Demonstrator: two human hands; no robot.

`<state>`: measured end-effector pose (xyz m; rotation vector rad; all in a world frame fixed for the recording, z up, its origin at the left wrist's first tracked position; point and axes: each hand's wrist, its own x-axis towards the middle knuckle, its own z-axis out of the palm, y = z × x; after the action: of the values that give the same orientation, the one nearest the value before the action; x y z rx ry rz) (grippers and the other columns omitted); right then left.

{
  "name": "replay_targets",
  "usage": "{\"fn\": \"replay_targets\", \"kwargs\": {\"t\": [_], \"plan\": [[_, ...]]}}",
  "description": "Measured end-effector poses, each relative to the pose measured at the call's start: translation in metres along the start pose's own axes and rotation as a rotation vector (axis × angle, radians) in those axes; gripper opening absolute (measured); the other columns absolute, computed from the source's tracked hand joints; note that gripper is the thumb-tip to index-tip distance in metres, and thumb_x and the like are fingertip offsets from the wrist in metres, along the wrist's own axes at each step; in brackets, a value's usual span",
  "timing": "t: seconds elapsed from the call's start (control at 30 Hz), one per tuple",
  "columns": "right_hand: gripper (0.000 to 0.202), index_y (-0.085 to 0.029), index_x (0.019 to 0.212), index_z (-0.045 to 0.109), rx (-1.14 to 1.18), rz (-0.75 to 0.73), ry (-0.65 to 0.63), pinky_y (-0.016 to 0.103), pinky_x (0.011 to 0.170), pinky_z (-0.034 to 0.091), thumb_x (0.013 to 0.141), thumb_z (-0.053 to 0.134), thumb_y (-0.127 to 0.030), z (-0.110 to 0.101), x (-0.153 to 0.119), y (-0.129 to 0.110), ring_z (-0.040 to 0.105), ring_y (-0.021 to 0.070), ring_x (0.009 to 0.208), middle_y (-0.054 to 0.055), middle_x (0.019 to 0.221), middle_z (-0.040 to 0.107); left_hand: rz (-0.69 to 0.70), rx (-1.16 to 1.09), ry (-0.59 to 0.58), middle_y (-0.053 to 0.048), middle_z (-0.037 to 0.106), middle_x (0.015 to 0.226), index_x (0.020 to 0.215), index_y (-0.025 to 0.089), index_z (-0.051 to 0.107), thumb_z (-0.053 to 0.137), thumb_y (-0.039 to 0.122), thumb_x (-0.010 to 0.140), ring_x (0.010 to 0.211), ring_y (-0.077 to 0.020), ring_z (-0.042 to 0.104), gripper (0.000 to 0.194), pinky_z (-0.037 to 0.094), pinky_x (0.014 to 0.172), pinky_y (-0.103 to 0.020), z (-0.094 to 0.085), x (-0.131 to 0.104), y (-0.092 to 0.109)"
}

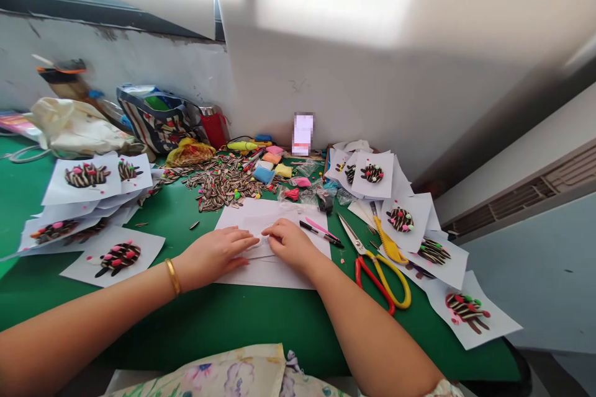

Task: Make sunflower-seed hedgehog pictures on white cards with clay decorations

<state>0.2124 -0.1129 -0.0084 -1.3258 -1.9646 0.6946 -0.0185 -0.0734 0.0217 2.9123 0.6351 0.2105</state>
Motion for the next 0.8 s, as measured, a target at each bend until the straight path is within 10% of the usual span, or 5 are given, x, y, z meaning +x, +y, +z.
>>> {"fn": "replay_targets", "kwargs": {"t": [0.8], "plan": [[0.028,-0.021,0.109,0.072,-0.015,-0.023,-0.029,0.033,0.089,0.050,0.089,0.055,-0.011,0.003,-0.001,0.004,0.062,0.0169,0.091,0.006,0.096,0.064,-0.034,0.001,0.102,-0.010,0.062,0.129,0.127,0.025,0.061,0.050,0.037,0.096,0.122,-0.0257,0.055,0.035,0.033,0.113,-0.052,0.023,-0.015,-0.002]]}}
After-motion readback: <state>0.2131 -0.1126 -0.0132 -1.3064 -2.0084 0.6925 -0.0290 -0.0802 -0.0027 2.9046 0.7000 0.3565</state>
